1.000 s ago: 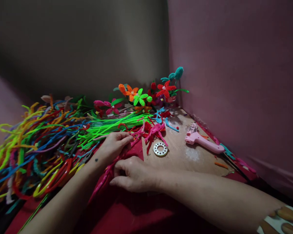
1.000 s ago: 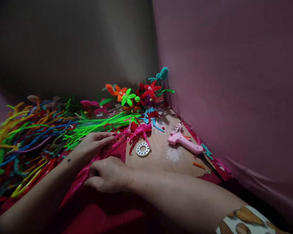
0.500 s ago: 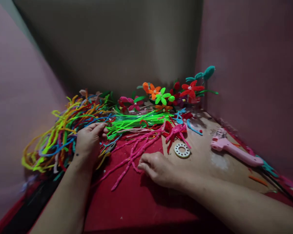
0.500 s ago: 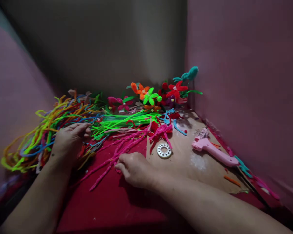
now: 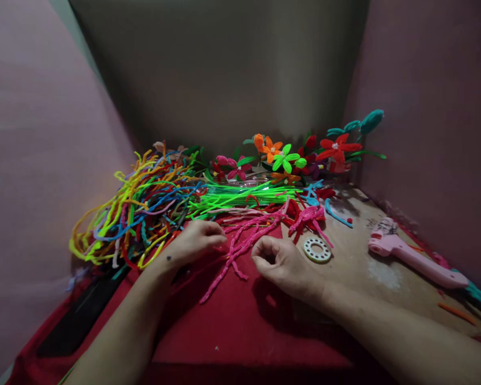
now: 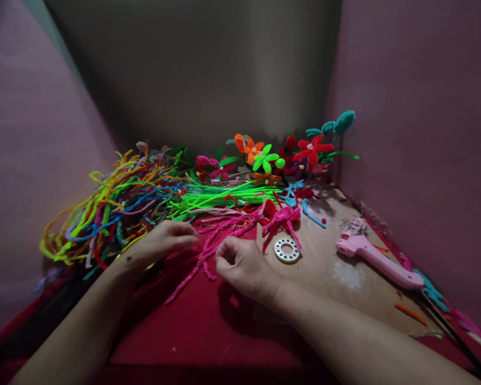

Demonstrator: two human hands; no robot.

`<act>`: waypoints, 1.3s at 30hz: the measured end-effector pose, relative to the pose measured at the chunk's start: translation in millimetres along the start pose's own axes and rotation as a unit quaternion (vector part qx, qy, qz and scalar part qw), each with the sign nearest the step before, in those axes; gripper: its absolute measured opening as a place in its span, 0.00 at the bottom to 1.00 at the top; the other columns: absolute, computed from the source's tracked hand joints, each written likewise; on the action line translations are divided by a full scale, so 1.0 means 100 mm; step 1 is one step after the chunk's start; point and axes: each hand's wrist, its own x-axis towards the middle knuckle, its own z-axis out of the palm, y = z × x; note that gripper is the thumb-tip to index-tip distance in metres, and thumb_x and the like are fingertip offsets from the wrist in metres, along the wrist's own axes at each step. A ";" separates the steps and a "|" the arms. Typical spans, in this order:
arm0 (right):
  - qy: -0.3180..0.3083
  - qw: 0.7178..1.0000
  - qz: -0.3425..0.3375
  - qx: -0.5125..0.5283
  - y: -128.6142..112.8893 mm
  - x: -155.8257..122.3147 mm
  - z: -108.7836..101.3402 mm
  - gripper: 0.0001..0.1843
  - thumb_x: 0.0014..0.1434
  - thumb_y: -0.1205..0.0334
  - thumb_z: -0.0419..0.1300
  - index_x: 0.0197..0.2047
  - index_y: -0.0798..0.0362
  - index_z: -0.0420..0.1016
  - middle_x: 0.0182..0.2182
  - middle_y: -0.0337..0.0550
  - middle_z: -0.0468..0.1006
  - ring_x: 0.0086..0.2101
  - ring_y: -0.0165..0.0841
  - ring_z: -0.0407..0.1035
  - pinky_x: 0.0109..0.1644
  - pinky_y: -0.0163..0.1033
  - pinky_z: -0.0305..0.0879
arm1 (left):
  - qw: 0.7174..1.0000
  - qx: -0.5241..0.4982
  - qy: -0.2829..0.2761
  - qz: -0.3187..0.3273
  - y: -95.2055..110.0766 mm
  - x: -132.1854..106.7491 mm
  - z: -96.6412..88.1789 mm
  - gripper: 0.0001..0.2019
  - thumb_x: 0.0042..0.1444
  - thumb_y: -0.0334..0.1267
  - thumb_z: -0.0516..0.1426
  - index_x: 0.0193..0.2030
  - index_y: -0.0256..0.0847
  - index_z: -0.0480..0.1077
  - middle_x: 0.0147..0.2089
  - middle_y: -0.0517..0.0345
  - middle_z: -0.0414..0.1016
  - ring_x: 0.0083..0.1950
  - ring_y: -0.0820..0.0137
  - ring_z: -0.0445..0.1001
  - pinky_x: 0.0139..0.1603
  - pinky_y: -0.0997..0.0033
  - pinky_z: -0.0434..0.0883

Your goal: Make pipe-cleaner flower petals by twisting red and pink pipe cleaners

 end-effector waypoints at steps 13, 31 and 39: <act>-0.038 0.995 0.017 -0.087 0.00 0.01 0.01 0.07 0.44 0.74 0.51 0.26 0.56 0.67 0.20 0.35 0.68 0.22 0.23 0.60 0.26 0.30 0.54 | 0.975 0.208 -0.061 0.046 -0.02 -0.08 -0.07 0.08 0.47 0.38 0.52 0.20 0.39 0.65 0.20 0.64 0.61 0.23 0.75 0.55 0.25 0.76 0.52; 0.085 0.871 0.085 0.476 -0.08 0.23 -0.28 0.07 0.50 0.61 0.61 0.30 0.57 0.75 0.27 0.42 0.76 0.30 0.28 0.69 0.40 0.37 0.64 | 0.986 0.091 0.018 0.137 0.54 -0.10 0.30 0.11 0.55 0.42 0.49 0.29 0.40 0.67 0.25 0.62 0.62 0.27 0.74 0.58 0.28 0.77 0.56; 0.118 0.838 0.081 0.527 -0.18 0.26 -0.40 0.07 0.58 0.62 0.55 0.31 0.55 0.73 0.24 0.40 0.75 0.32 0.30 0.72 0.48 0.44 0.65 | 0.994 -0.042 -0.005 0.103 0.57 -0.10 0.31 0.11 0.53 0.43 0.52 0.26 0.38 0.65 0.23 0.63 0.61 0.25 0.76 0.57 0.25 0.78 0.56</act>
